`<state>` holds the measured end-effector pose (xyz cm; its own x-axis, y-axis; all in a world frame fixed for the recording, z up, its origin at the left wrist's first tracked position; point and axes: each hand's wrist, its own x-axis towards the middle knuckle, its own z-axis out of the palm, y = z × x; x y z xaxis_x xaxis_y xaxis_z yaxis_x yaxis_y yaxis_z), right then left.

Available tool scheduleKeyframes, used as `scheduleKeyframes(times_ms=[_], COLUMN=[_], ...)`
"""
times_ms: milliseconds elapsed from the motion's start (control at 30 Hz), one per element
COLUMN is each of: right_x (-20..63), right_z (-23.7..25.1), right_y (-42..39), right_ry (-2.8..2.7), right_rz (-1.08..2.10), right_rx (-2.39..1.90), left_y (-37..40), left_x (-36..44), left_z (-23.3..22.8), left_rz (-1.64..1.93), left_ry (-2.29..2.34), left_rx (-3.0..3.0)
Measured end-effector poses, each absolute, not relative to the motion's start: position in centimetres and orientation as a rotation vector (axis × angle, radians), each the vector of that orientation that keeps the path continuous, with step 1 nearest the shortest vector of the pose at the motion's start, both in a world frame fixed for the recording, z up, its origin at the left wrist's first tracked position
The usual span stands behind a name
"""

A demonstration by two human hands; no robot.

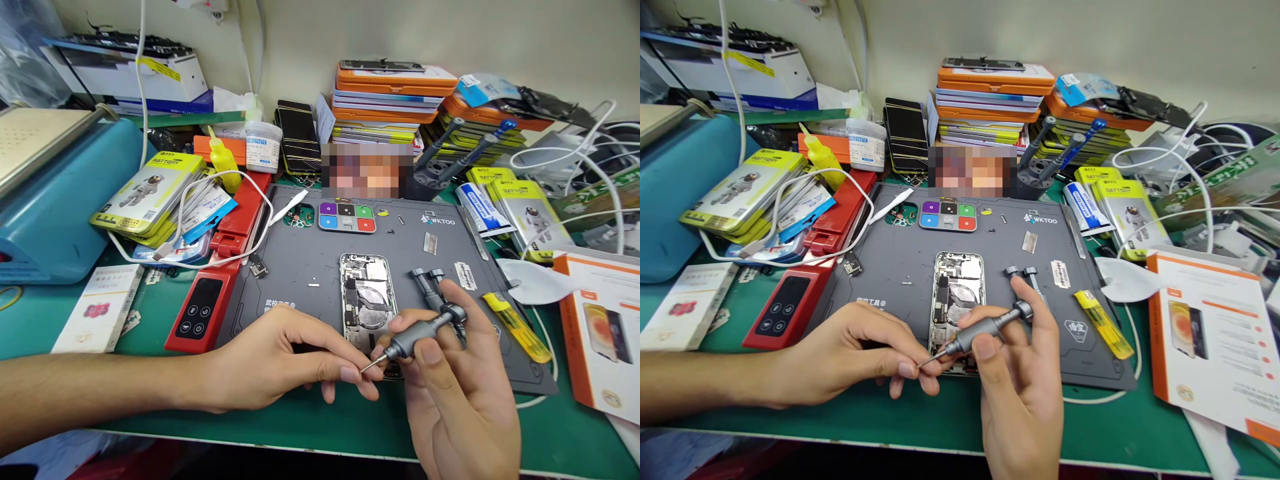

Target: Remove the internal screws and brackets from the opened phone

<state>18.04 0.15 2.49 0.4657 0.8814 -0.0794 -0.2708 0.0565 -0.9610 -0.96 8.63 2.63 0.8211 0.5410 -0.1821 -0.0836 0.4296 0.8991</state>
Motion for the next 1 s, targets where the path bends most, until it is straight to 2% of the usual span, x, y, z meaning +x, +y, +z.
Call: scheduleKeyframes(times_ms=[1000], right_x=[18.12], right_z=[2.45], right_y=[0.23], right_ry=[-0.63], right_rz=[1.009], right_rx=[-1.194], left_y=[8.59], left_x=[-1.24], left_z=[2.33], left_rz=[0.365], left_ry=[0.541], left_rx=[1.115])
